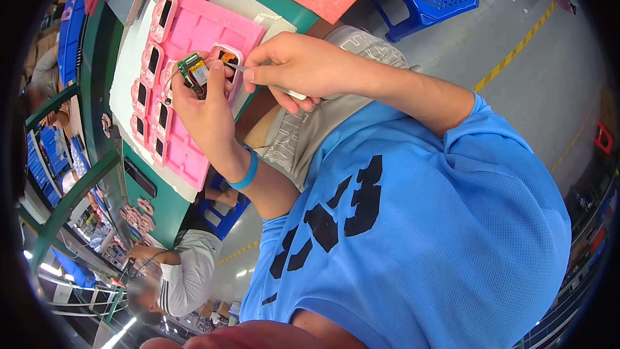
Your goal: Assembling electronic components on small circuit boards and placing them into pink trays at a manufacturing station.
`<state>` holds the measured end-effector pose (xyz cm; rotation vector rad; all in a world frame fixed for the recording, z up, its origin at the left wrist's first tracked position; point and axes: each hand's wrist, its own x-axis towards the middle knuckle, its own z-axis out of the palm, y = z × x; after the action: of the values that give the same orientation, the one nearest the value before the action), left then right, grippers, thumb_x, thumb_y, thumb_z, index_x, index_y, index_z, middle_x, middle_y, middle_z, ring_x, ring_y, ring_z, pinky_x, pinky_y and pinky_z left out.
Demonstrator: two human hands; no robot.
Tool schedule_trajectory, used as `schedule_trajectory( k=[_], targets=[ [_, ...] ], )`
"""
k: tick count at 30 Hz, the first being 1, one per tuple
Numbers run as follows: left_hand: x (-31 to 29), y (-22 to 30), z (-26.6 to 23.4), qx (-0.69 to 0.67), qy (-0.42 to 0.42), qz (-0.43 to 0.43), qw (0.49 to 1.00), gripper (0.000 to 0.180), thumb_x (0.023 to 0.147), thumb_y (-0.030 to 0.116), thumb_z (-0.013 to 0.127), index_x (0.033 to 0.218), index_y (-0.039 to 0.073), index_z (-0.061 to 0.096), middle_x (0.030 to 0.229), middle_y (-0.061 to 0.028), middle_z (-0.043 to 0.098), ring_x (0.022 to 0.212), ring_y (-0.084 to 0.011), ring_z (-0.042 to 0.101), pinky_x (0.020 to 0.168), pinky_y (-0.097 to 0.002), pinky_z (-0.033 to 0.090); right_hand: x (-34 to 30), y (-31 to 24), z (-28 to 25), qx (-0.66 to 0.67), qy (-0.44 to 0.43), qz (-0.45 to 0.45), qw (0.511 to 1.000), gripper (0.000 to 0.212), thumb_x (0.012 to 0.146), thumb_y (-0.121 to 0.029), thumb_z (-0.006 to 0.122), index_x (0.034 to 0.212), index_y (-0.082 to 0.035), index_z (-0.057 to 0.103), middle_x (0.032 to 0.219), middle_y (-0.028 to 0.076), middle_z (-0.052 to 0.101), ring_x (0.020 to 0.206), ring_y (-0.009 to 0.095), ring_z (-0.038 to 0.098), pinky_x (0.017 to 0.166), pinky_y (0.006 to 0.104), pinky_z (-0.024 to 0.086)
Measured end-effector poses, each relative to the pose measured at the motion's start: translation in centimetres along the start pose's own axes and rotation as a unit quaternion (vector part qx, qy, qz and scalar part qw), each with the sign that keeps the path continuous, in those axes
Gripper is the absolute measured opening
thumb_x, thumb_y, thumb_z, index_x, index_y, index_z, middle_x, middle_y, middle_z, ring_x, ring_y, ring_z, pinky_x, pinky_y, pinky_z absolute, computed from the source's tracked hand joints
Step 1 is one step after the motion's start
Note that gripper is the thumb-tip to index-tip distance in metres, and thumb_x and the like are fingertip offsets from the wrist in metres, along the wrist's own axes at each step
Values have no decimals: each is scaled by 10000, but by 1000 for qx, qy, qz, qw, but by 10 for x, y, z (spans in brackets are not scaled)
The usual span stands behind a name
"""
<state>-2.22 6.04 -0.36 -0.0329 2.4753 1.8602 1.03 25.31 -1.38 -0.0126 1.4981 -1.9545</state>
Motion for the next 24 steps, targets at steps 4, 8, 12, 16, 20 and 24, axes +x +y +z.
schedule_trajectory(
  k=[4,8,12,16,20,24],
  targets=[
    [-4,8,-16,-41,-20,-39,998,192,1014,48,653,1203,9,650,899,-99,715,702,-123,631,580,-218,475,2,12,0,30,2,-28,999,251,1141,-205,539,1112,-17,702,558,26,610,393,67,467,385,205,350],
    [-17,13,-31,-88,-50,-95,990,181,1040,85,637,1202,6,656,866,-95,713,663,-116,604,544,-207,410,1,24,2,36,22,-72,997,233,1126,-171,564,1120,-4,726,578,23,623,436,58,484,407,207,353],
    [-27,8,-36,-105,-92,-125,982,182,1055,156,642,1180,27,668,823,-72,703,610,-105,589,497,-184,291,-1,32,7,-25,76,-139,987,222,1095,-126,612,1140,25,769,611,19,654,482,58,500,428,221,350],
    [-27,1,-28,-79,-86,-98,988,183,1067,70,608,1195,-40,679,839,-106,718,634,-109,554,587,-203,429,-1,35,5,-222,138,-262,929,206,1020,-61,697,1161,44,805,694,47,736,522,81,527,451,254,372],
    [-26,1,-26,-68,-89,-99,989,177,1068,64,605,1187,-41,684,837,-102,718,633,-107,550,603,-200,434,0,40,5,-282,182,-300,893,226,973,-35,736,1174,40,807,759,81,779,514,101,540,456,272,400],
    [-25,0,-25,-70,-93,-100,988,173,1067,65,607,1176,-43,687,829,-100,717,627,-106,547,601,-199,435,1,44,7,-307,204,-319,873,240,946,-16,755,1173,40,809,797,110,800,514,109,550,461,281,423]
  ],
)
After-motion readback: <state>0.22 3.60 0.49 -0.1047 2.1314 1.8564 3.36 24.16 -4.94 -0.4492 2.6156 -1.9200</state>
